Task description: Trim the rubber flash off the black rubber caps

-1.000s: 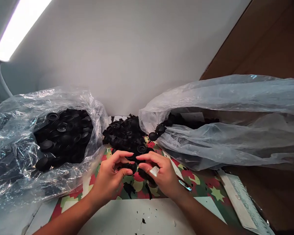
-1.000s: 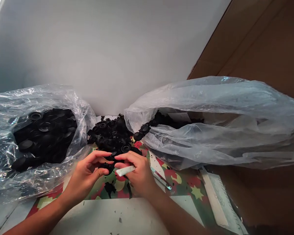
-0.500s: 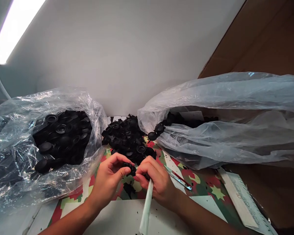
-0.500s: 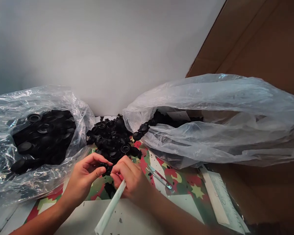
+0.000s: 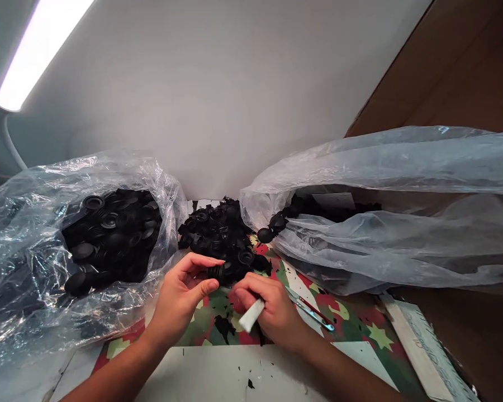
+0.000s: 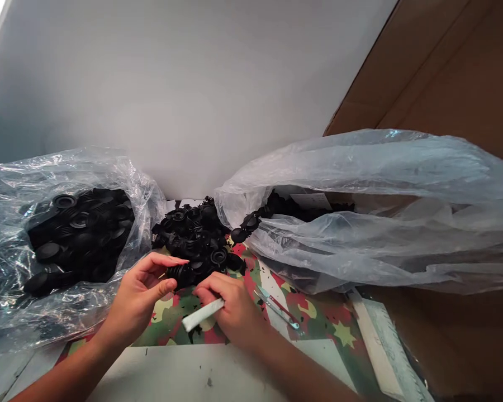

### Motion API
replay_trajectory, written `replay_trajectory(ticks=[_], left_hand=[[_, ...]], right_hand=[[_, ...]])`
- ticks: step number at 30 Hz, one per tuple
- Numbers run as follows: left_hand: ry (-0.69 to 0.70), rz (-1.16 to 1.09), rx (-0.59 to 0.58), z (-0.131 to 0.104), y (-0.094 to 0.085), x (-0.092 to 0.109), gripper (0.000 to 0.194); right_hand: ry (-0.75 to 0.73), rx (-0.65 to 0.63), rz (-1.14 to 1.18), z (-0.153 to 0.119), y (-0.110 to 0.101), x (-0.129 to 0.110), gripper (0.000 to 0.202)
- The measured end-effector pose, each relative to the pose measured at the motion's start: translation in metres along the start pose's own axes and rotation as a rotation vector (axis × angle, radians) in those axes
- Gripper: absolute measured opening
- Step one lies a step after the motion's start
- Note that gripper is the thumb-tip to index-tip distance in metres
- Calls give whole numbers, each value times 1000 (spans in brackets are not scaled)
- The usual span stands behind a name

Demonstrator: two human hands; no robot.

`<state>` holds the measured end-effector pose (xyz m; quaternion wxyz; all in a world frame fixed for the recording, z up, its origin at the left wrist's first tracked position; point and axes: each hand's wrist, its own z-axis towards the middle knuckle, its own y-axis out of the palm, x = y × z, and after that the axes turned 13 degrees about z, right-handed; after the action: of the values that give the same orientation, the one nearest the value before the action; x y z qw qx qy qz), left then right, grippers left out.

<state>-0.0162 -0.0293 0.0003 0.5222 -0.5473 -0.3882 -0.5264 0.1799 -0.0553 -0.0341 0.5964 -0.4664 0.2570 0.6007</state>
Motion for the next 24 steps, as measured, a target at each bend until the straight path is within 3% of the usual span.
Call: replay_trajectory(ticks=[8,10,14,17,24], left_hand=[[-176,-277,-78,-3,12,1,32],[-238,-377,-122,-4,17,2,36],[-297,-490,-141,-4,22,2,42],[-261,-451,-107,-3,23,0,42],[-112,-288,-36,-4,23,-4,34]], right_hand=[[-66,284,156,-1,-6,-12,66],[-27,331,195,-3,-4,-12,58],[-25,407,320,-9,3,-11,22],[-66,345,374,-13,8,-8,17],[-139,272,199,-18,5,-9,12]])
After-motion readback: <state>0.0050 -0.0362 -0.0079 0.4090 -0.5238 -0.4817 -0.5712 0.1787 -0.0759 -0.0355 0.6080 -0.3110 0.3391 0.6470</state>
